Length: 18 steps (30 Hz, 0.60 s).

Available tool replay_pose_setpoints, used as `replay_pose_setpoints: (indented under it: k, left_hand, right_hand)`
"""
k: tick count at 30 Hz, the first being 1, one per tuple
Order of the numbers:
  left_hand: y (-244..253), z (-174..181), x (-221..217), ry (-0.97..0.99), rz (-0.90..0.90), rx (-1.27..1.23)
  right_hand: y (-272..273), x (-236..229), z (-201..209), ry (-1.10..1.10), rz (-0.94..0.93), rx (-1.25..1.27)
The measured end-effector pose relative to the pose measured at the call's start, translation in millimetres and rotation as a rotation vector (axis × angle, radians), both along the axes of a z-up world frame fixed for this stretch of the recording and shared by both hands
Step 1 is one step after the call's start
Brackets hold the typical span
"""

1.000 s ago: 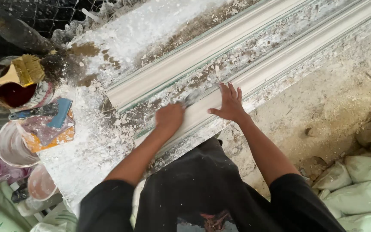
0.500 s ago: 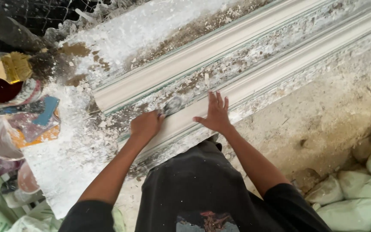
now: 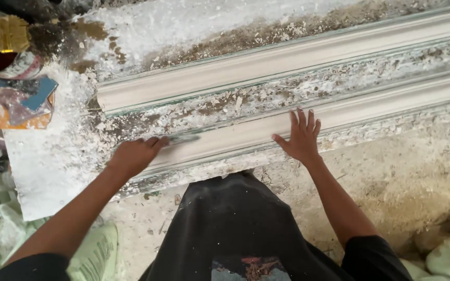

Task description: The person uses a sanding block to smooth the surface of long, white, molded decorative pieces. They work along the length of the pieces, which are laid out on a workbench covered in white dust.

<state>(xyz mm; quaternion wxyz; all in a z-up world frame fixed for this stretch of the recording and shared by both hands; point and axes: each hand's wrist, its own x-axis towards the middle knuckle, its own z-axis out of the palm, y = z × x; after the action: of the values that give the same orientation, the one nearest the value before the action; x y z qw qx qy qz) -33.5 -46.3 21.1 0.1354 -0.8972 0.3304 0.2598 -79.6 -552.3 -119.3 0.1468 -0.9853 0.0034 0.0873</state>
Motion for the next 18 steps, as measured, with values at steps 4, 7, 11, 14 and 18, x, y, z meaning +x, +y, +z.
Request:
replay_pose_setpoints:
  k: [4, 7, 11, 14, 18]
  left_hand:
    - [-27.5, -31.8, -9.0, -0.106, -0.106, 0.030]
    - [-81.9, -33.4, -1.8, -0.009, -0.061, -0.029]
    - [-86.8, -18.6, -1.0, -0.104, -0.109, -0.127]
    - [-50.3, -15.9, -1.2, -0.086, -0.084, -0.052]
    - [-86.3, -32.0, 2.9, -0.125, -0.138, -0.113]
  right_hand:
    - [-2.4, 1.4, -4.3, 0.012, 0.015, -0.020]
    - [-3.2, 3.0, -5.5, 0.005, 0.015, 0.031]
    - [-8.4, -2.5, 0.2, 0.032, 0.011, 0.037]
    - [-4.7, 8.7, 3.2, 0.046, 0.009, 0.023]
    - [-1.5, 9.1, 9.8, 0.100, 0.009, -0.028]
